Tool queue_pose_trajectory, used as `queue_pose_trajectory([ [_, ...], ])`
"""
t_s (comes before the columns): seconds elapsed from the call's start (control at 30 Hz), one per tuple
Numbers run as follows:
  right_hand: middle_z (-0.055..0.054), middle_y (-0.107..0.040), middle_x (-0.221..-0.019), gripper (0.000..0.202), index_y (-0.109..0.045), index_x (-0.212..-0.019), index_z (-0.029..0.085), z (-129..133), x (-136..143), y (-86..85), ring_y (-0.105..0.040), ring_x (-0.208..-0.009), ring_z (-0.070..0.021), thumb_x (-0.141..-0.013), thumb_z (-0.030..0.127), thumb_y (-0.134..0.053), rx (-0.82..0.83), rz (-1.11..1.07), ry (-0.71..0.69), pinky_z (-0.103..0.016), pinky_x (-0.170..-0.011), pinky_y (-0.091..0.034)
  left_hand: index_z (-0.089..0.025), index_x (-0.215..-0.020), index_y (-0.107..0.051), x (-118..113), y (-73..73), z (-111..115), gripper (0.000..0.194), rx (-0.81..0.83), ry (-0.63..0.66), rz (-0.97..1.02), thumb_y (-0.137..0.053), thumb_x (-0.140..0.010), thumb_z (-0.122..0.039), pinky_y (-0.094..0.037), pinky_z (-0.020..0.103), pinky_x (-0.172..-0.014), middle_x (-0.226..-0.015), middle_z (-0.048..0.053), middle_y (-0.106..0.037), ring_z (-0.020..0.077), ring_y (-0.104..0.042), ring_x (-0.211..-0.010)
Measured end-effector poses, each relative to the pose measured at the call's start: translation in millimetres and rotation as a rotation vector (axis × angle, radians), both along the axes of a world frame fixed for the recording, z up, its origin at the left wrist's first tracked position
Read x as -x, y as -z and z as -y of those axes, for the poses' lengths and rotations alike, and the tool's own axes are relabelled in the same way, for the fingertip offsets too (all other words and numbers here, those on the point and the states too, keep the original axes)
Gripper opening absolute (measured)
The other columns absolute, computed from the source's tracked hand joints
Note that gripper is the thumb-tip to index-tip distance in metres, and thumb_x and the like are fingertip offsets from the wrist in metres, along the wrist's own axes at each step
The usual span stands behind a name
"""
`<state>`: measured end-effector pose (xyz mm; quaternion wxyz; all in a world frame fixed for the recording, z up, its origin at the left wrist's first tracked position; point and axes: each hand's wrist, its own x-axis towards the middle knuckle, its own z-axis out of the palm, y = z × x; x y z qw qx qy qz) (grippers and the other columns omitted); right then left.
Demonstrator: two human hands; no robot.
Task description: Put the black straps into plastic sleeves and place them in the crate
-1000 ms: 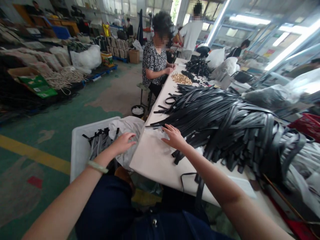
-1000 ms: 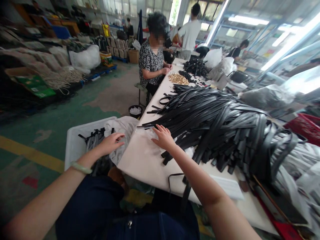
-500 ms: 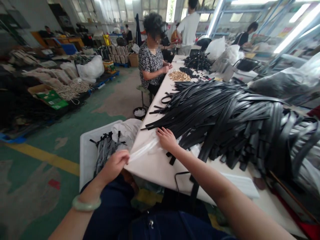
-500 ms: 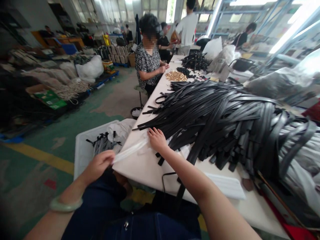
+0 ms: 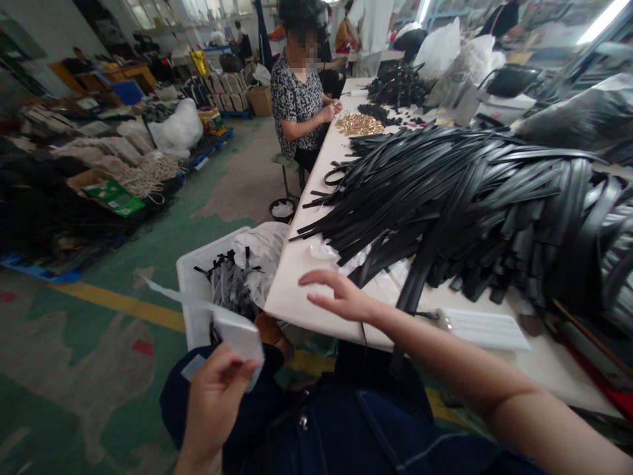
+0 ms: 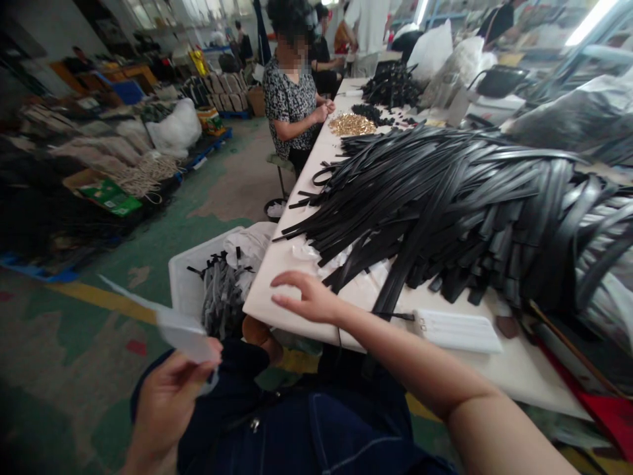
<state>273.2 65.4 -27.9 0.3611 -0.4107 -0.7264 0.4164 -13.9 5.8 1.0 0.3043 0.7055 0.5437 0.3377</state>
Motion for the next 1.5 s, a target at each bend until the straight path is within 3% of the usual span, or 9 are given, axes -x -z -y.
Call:
queue_pose_trajectory([
  [0.07, -0.009, -0.068, -0.107, 0.054, -0.062, -0.118, 0.015, 33.0, 25.0, -5.6, -0.063, -0.097, -0.0213, -0.086, 0.057, -0.051, 0.300, -0.272, -0.176, -0.033, -0.084, -0.048, -0.018, -0.069, -0.065, -32.8, 7.3, -8.6, 0.024, 0.055, 0.186, -0.060, -0.059, -0.084, -0.037, -0.052, 0.028, -0.073, -0.082, 0.004, -0.069, 0.0189, -0.065, -0.079],
  [0.23, -0.005, -0.071, -0.085, 0.041, -0.070, -0.091, 0.014, 56.7, 46.9, 2.3, -0.064, -0.076, -0.0149, -0.073, 0.051, -0.071, 0.559, -0.672, 0.274, -0.027, -0.075, -0.049, -0.018, -0.072, -0.064, -61.6, 18.7, -18.7, 0.016, 0.099, 0.488, -0.209, -0.056, -0.085, -0.024, -0.047, 0.030, -0.079, -0.082, 0.004, -0.068, 0.0194, -0.062, -0.084],
  [0.37, -0.008, -0.071, -0.097, 0.043, -0.066, -0.100, 0.016, 51.1, 35.5, 10.0, -0.066, -0.076, -0.0146, -0.071, 0.047, -0.074, 0.684, -0.749, 0.266, -0.030, -0.074, -0.051, -0.018, -0.069, -0.062, -55.5, 30.1, -14.4, 0.021, 0.174, 0.566, -0.284, -0.052, -0.087, -0.023, -0.046, 0.029, -0.076, -0.080, 0.005, -0.065, 0.0195, -0.061, -0.082],
  [0.57, -0.008, -0.069, -0.104, 0.053, -0.061, -0.116, 0.016, 57.6, 44.0, 29.4, -0.064, -0.089, -0.0176, -0.073, 0.044, -0.072, 0.616, -0.300, -0.043, -0.027, -0.075, -0.048, -0.017, -0.084, -0.067, -54.7, 38.9, -5.0, 0.019, 0.138, 0.467, -0.337, -0.049, -0.088, -0.020, -0.045, 0.039, -0.091, -0.091, 0.010, -0.068, 0.0255, -0.061, -0.100],
  [0.73, -0.002, -0.062, -0.061, 0.026, -0.067, -0.067, 0.014, 59.4, 53.1, 28.3, -0.051, -0.058, -0.0108, -0.086, 0.028, -0.057, 0.161, 0.209, 0.272, -0.023, -0.058, -0.034, -0.018, -0.091, -0.070, -53.9, 36.4, -7.2, 0.019, 0.157, 0.365, -0.149, -0.068, -0.077, -0.030, -0.047, 0.040, -0.091, -0.103, 0.012, -0.067, 0.0273, -0.060, -0.099],
  [0.97, 0.000, -0.060, -0.056, 0.029, -0.069, -0.069, 0.012, 67.3, 47.4, 20.4, -0.047, -0.049, -0.0083, -0.086, 0.032, -0.057, 0.307, -0.002, 0.075, -0.019, -0.048, -0.031, -0.016, -0.083, -0.072, -61.6, 33.8, -27.0, 0.031, 0.401, -0.239, 0.876, -0.078, -0.066, -0.040, -0.051, 0.023, -0.066, -0.081, 0.004, -0.070, 0.0131, -0.061, -0.071],
  [1.17, 0.000, -0.060, -0.055, 0.038, -0.073, -0.072, 0.009, 77.3, 45.6, 32.8, -0.044, -0.046, -0.0075, -0.082, 0.044, -0.062, 0.454, -0.148, 0.021, -0.018, -0.044, -0.030, -0.013, -0.064, -0.068, -77.5, 27.4, -43.0, 0.039, 0.521, -0.477, 1.170, -0.092, -0.039, -0.028, -0.048, 0.013, -0.054, -0.067, -0.001, -0.065, 0.0062, -0.056, -0.059],
  [1.4, -0.003, -0.072, -0.082, 0.042, -0.072, -0.106, 0.016, 61.4, 16.3, 29.8, -0.061, -0.066, -0.0128, -0.081, 0.049, -0.064, 0.214, 0.081, -0.102, -0.019, -0.058, -0.042, -0.015, -0.056, -0.061, -75.5, 26.8, -50.4, 0.038, 0.679, -0.240, 1.163, -0.091, -0.043, -0.034, -0.042, 0.013, -0.045, -0.057, -0.005, -0.054, 0.0047, -0.046, -0.052],
  [1.5, -0.006, -0.072, -0.094, 0.037, -0.068, -0.112, 0.017, 15.9, -35.9, 12.5, -0.065, -0.080, -0.0161, -0.087, 0.043, -0.058, 0.042, 0.377, 0.128, -0.022, -0.071, -0.046, -0.018, -0.068, -0.068, -64.5, 25.6, -50.5, 0.029, 0.494, -0.148, 0.883, -0.087, -0.054, -0.035, -0.047, 0.017, -0.053, -0.068, -0.002, -0.063, 0.0088, -0.053, -0.061],
])
